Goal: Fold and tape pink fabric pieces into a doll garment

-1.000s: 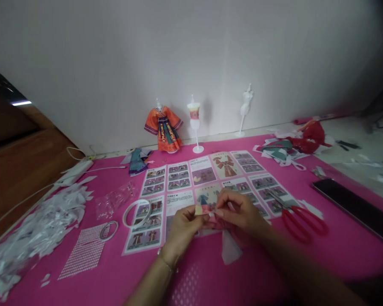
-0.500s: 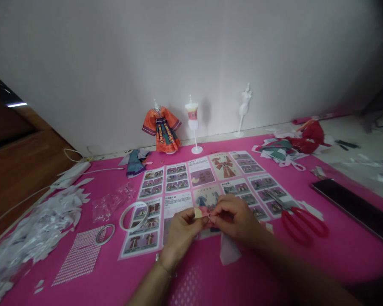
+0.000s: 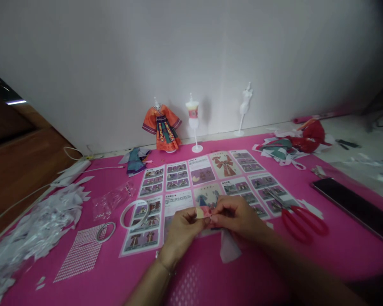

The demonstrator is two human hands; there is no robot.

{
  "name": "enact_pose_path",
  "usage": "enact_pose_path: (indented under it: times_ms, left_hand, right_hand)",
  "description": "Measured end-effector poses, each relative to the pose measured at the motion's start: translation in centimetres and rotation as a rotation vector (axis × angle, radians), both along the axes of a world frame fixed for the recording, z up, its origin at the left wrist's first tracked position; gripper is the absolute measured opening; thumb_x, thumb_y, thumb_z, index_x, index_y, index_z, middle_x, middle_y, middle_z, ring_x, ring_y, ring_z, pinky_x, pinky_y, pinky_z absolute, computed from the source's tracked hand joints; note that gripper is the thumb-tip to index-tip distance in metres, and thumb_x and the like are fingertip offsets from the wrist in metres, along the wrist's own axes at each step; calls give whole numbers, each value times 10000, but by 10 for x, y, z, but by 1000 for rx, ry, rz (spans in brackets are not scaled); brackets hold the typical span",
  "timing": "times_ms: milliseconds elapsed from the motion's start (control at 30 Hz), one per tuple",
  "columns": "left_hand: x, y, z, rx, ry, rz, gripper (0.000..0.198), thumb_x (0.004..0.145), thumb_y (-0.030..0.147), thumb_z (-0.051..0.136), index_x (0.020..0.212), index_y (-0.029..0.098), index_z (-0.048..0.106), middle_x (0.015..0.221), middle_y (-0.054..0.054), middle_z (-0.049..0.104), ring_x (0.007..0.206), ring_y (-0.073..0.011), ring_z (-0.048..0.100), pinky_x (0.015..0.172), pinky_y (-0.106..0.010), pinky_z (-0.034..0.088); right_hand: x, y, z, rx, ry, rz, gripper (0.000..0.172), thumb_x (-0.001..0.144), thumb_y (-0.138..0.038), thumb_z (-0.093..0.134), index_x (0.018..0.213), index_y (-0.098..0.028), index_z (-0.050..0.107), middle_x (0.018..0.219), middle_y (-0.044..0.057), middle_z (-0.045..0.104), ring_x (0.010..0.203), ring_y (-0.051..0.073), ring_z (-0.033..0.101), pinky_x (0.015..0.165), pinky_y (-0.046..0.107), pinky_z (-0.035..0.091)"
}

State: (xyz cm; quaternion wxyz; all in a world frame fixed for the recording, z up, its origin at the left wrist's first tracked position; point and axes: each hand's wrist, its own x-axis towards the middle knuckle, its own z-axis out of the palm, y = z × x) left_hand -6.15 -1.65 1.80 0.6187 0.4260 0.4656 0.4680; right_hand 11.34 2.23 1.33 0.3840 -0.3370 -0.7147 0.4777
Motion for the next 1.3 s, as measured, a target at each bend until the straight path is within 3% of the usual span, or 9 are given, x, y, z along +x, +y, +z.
enact_pose_path:
  times_ms: [233, 400, 667, 800, 1300]
  left_hand:
    - [2, 1, 4, -3, 20, 9, 202, 572, 252, 833, 729, 154, 751, 616, 9, 710, 627, -159, 662, 672, -237, 506]
    - [3, 0, 1, -11, 8, 27, 182, 574, 238, 825, 706, 153, 734, 633, 10, 705, 638, -159, 658, 710, -257, 516]
    - [6, 1, 2, 5, 21, 87, 182, 558, 223, 824, 690, 158, 718, 620, 27, 686, 599, -128, 621, 662, -227, 504]
    - [8, 1, 8, 30, 45, 98, 165, 565, 224, 818, 682, 148, 730, 592, 25, 678, 555, -108, 588, 616, -203, 481]
    - [6, -2, -2, 140, 200, 98, 125, 682, 235, 696, 753, 135, 720, 724, -21, 712, 687, -148, 611, 638, -210, 452]
  right_hand:
    - [0, 0, -2, 4, 12, 5, 65, 739, -199, 702, 679, -175, 694, 644, -15, 564, 585, 105, 500, 535, 228, 356]
    - [-1, -1, -1, 96, -9, -17, 74, 755, -181, 666, 685, -166, 684, 645, -5, 567, 590, 118, 513, 546, 242, 368]
    - [-3, 0, -1, 477, -59, -147, 98, 742, -110, 637, 669, -174, 632, 600, -30, 539, 594, 117, 503, 636, 282, 359]
    - [-3, 0, -4, 596, -80, -133, 97, 721, -102, 648, 671, -180, 617, 623, -23, 566, 630, 131, 530, 687, 306, 366]
    - [-3, 2, -8, 617, -199, -113, 111, 706, -112, 598, 623, -184, 582, 579, -40, 512, 597, 125, 491, 719, 315, 362]
